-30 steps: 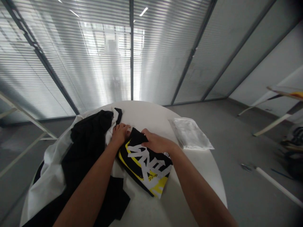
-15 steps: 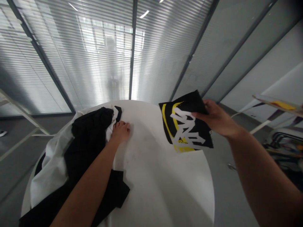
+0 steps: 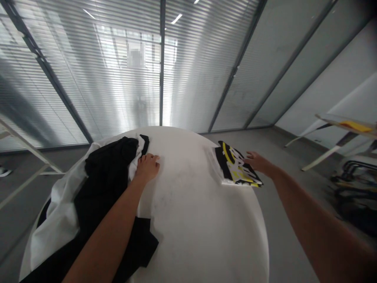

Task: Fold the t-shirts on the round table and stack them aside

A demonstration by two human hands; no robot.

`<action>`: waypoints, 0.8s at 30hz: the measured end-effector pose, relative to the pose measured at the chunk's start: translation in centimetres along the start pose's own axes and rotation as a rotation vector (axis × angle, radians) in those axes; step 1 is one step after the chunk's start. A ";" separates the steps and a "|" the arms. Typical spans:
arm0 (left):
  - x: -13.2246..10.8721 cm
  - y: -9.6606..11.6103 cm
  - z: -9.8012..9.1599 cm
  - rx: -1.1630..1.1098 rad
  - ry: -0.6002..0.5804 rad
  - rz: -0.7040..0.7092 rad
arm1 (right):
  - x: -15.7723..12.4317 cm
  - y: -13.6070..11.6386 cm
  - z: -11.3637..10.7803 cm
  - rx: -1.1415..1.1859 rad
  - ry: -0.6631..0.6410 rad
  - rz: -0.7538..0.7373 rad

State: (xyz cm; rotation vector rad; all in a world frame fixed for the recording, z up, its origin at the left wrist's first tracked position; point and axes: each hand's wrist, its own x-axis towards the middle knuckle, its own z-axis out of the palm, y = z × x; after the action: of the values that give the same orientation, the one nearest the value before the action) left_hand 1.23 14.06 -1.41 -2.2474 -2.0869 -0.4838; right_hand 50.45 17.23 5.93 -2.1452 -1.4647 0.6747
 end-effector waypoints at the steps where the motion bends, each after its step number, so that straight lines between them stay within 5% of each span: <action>1: 0.0 0.0 0.1 0.005 0.002 0.001 | 0.2 0.7 1.1 -0.033 0.011 -0.036; 6: 0.0 0.1 0.1 0.016 0.016 0.010 | -0.7 1.9 5.3 -0.396 0.065 -0.352; 15: -0.2 0.2 -0.2 0.018 0.012 0.008 | -5.8 -0.5 10.8 -0.731 0.232 -0.557; 24: -0.3 0.2 -0.1 0.025 0.047 0.016 | -7.7 -3.7 11.7 -0.676 0.365 -0.497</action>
State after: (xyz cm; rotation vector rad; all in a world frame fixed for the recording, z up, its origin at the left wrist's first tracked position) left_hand 1.44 13.72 -1.37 -2.2157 -2.0396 -0.5013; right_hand 38.09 12.30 0.18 -2.0324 -2.0777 -0.4291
